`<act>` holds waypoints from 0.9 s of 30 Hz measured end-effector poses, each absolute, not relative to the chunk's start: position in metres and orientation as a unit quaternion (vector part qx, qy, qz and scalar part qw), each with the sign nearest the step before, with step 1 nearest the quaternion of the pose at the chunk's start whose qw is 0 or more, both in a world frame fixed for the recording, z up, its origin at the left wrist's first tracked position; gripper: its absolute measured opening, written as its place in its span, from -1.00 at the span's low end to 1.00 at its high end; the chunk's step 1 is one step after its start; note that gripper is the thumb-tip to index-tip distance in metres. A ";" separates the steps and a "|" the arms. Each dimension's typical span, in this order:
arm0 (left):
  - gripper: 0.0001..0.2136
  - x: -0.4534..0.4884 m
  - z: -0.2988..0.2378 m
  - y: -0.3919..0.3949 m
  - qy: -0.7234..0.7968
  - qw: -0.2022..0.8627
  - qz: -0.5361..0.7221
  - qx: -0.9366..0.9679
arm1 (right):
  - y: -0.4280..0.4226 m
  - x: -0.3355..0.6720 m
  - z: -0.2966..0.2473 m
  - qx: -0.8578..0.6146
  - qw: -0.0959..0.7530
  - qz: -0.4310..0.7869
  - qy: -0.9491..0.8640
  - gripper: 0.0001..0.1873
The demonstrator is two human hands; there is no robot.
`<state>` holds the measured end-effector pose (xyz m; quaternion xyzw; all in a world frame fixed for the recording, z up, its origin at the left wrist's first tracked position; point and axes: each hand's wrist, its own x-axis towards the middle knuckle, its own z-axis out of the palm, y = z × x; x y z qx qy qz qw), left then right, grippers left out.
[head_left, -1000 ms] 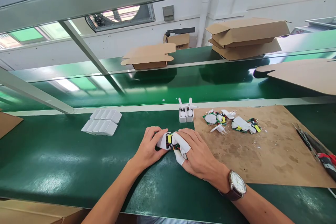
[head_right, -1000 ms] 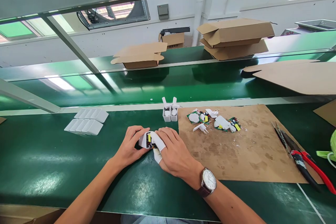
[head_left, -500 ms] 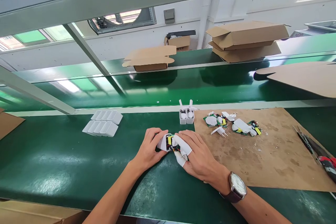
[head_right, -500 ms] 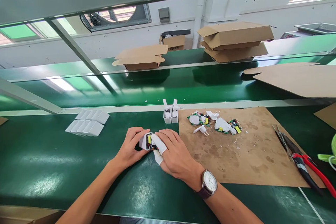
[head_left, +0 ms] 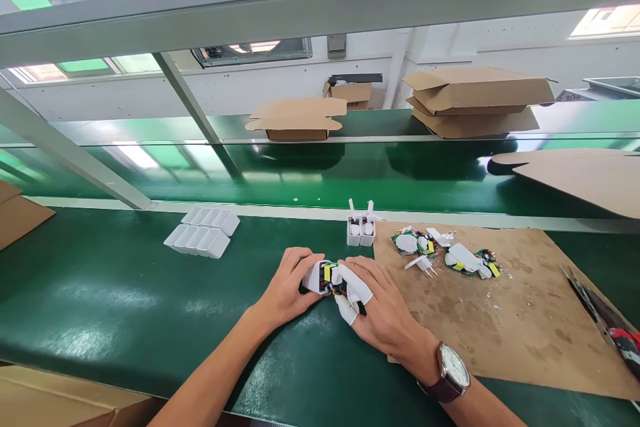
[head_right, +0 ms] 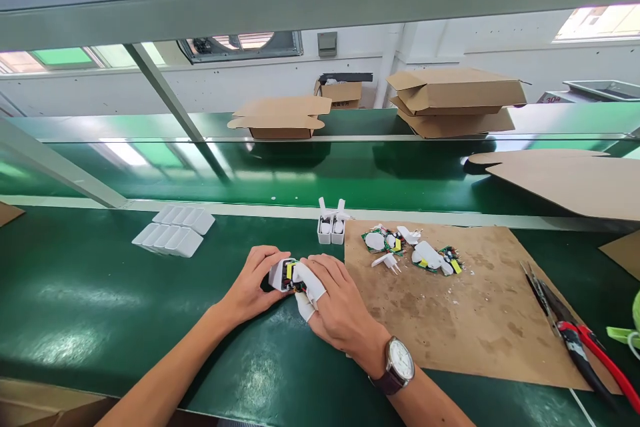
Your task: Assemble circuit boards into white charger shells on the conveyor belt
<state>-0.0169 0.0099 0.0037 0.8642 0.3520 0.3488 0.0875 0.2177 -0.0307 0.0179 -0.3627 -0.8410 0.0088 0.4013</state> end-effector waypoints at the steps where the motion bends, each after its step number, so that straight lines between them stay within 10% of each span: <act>1: -0.43 -0.017 0.004 0.010 0.353 0.090 0.350 0.863 | -0.031 0.218 0.017 -0.365 0.398 0.010 -0.842 -0.30; 27: -0.43 -0.017 0.004 0.011 0.351 0.092 0.346 0.865 | -0.030 0.216 0.021 -0.363 0.411 0.005 -0.836 -0.25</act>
